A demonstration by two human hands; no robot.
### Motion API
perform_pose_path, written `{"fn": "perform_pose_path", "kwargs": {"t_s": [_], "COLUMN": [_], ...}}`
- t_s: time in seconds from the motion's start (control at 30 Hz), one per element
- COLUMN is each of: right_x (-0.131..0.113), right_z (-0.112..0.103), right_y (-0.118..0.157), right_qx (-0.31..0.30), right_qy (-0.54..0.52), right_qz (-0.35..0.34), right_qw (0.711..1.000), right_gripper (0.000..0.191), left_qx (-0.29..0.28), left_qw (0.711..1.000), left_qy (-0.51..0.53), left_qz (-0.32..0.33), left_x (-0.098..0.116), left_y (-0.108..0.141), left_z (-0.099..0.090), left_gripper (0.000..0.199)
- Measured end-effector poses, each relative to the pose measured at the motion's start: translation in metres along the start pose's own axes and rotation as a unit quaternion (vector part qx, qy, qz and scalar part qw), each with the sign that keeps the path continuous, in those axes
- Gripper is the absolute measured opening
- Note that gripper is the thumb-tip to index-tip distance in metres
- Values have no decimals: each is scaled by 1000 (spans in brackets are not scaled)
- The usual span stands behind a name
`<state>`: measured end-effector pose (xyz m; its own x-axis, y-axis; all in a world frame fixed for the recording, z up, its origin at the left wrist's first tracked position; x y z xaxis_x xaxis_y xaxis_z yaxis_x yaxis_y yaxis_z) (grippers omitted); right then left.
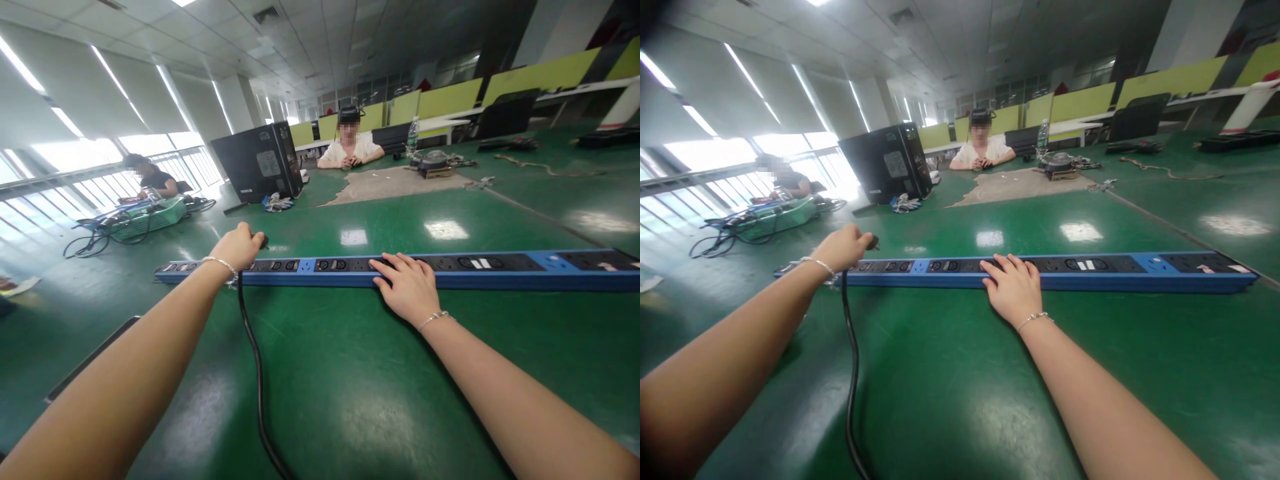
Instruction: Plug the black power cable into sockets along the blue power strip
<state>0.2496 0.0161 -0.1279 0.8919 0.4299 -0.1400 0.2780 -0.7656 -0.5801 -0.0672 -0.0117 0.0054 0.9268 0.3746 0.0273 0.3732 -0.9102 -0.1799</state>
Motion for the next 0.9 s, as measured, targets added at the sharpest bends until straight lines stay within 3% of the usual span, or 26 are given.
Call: {"fn": "perform_pose_path", "kwargs": {"t_s": [0.13, 0.37, 0.9], "right_x": [0, -1, -1], "right_z": [0, 0, 0], "right_y": [0, 0, 0], "right_qx": [2, 2, 5], "right_qy": [-4, -18, -27], "right_qz": [-2, 4, 6], "right_qw": [1000, 1000, 1000], "right_gripper": [32, 32, 31], "left_qx": [-86, -148, -163], "left_qw": [994, 983, 984], "left_qy": [63, 97, -4], "left_qz": [30, 45, 66], "left_x": [26, 64, 80], "left_y": [10, 11, 1], "left_z": [15, 45, 62], "left_gripper": [34, 32, 38]}}
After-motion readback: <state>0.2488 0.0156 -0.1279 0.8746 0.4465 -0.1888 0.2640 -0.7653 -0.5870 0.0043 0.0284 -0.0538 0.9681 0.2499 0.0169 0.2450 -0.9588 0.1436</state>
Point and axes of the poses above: each hand's wrist, its own y-axis away from the middle knuckle, its own z-axis out of the palm, x = y × z, the point moved 2 cm from there along -y, towards the middle knuckle, and after that the axes turned 1 degree about -y, right-handed, at the moved point
